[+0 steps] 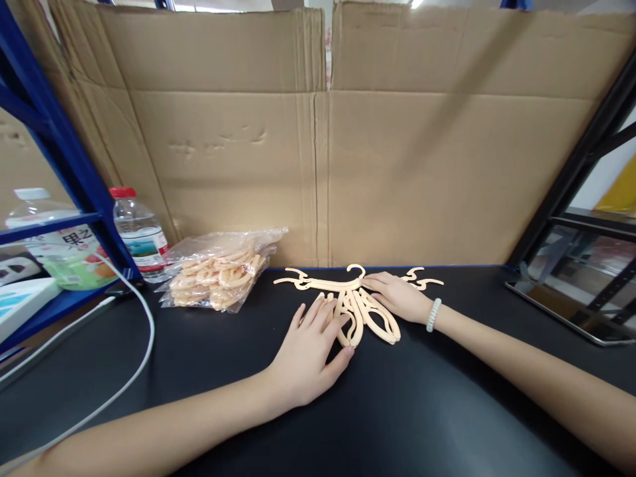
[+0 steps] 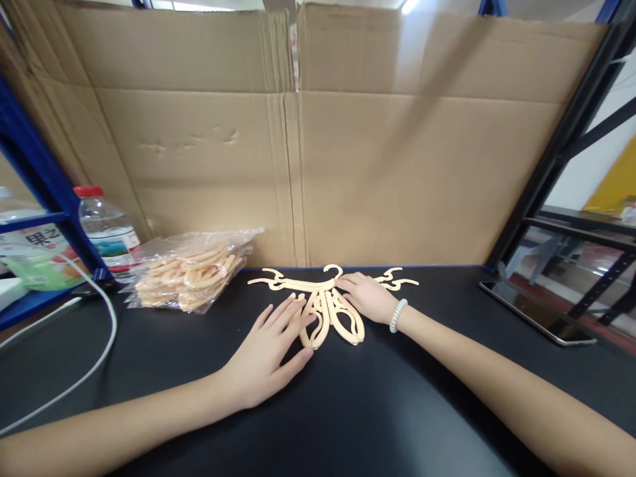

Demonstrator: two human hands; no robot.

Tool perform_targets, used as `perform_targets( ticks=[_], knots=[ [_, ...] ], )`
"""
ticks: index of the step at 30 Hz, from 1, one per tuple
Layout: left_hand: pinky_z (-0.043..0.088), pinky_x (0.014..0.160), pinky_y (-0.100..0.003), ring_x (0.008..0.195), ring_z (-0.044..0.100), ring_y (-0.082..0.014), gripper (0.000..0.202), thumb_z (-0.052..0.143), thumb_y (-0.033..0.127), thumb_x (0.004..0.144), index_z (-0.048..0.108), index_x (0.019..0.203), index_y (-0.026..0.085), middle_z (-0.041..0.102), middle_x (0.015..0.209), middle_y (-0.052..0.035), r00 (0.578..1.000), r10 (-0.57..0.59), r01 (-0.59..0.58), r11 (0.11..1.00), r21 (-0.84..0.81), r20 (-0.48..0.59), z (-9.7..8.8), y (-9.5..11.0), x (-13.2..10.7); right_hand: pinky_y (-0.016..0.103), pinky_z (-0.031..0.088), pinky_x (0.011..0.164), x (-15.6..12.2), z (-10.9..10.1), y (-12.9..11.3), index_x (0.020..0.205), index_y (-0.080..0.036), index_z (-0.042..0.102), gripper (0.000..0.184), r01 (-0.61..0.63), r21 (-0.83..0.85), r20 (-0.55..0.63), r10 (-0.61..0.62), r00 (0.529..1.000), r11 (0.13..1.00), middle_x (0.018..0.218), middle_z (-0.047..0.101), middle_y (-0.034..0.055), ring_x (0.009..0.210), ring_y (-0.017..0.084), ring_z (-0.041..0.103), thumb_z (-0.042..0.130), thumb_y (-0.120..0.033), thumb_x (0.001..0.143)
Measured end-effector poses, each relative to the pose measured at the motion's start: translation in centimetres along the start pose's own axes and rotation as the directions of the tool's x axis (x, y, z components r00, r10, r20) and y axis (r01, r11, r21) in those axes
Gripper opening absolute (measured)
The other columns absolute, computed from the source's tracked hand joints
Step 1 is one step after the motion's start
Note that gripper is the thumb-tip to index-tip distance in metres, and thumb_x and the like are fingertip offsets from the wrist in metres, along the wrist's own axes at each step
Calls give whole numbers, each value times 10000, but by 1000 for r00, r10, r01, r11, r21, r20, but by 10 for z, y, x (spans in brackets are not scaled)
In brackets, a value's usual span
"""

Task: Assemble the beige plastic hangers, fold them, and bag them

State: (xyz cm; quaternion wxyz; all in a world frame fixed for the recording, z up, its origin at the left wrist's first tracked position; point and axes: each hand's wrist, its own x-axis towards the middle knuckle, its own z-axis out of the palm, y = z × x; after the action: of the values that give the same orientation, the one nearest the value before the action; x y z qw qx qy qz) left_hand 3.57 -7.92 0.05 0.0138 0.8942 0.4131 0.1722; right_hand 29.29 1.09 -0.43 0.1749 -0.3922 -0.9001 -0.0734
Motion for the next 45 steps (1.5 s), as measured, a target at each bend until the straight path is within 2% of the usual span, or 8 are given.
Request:
perform_targets(
  ticks=[12, 17, 22, 27, 34, 39, 41, 45],
  knots=[
    [234, 1105, -610, 1406, 273, -337, 385, 429, 392, 942, 520, 1275, 222, 428, 1472, -100, 1000, 18, -18, 999, 40, -13, 0, 0, 0, 422, 465, 850, 4, -2, -3, 971, -131, 623, 134, -133, -84, -24, 131, 991, 988, 982, 614, 123, 927, 263, 539, 522, -210, 934],
    [237, 1103, -602, 1383, 318, -334, 355, 456, 362, 926, 539, 1235, 210, 472, 1432, -108, 999, 29, -27, 998, 50, -37, -3, 4, 0, 351, 461, 759, 5, -1, -2, 806, -162, 568, 123, -194, -47, -34, 193, 981, 980, 854, 629, 90, 840, 239, 567, 525, -184, 919],
    [246, 1099, -573, 1340, 383, -304, 278, 478, 296, 905, 559, 1160, 219, 540, 1353, -95, 993, 51, -50, 999, 20, -104, -5, 6, -1, 274, 433, 626, 0, -5, -4, 817, -183, 506, 107, -266, 30, -89, 268, 959, 963, 753, 623, 47, 705, 194, 600, 502, -185, 924],
    [244, 1107, -500, 1246, 483, -246, 225, 469, 224, 896, 563, 1100, 222, 609, 1258, -76, 969, 108, -119, 992, -35, -223, -11, 5, -6, 266, 415, 567, -5, -24, -3, 883, -202, 474, 76, -332, 83, -201, 342, 918, 940, 692, 624, 12, 625, 196, 626, 465, -242, 947],
    [310, 1075, -482, 1143, 559, -243, 240, 476, 172, 876, 564, 1090, 233, 660, 1155, -67, 951, 119, -165, 976, -142, -286, -22, 4, -25, 329, 509, 668, -27, -70, -12, 980, -205, 496, 131, -333, 121, -399, 353, 846, 935, 878, 682, 68, 778, 235, 677, 486, -328, 939],
    [465, 935, -426, 1086, 582, -255, 247, 494, 263, 898, 523, 1143, 252, 631, 1145, -71, 949, -157, 27, 904, -427, -273, -23, 2, -36, 349, 560, 761, -45, -75, -42, 1134, -192, 516, 271, -207, 263, -511, 318, 798, 943, 945, 655, 77, 864, 217, 666, 483, -386, 948],
    [495, 898, -420, 1041, 601, -245, 243, 509, 304, 898, 501, 1134, 249, 619, 1142, -73, 923, -300, 104, 799, -592, -242, -22, 1, -36, 354, 556, 788, -50, -68, -53, 1171, -198, 520, 268, -184, 262, -515, 299, 803, 947, 983, 652, 84, 891, 220, 658, 474, -357, 960],
    [548, 789, -388, 967, 626, -227, 375, 550, 394, 886, 432, 1203, 234, 566, 1230, -102, 846, -511, 163, 523, -836, -154, -18, -5, -29, 357, 523, 816, -60, -51, -62, 1081, -224, 576, 163, -79, 158, -450, 143, 881, 984, 1011, 661, 78, 924, 228, 637, 459, -261, 973]
  ],
)
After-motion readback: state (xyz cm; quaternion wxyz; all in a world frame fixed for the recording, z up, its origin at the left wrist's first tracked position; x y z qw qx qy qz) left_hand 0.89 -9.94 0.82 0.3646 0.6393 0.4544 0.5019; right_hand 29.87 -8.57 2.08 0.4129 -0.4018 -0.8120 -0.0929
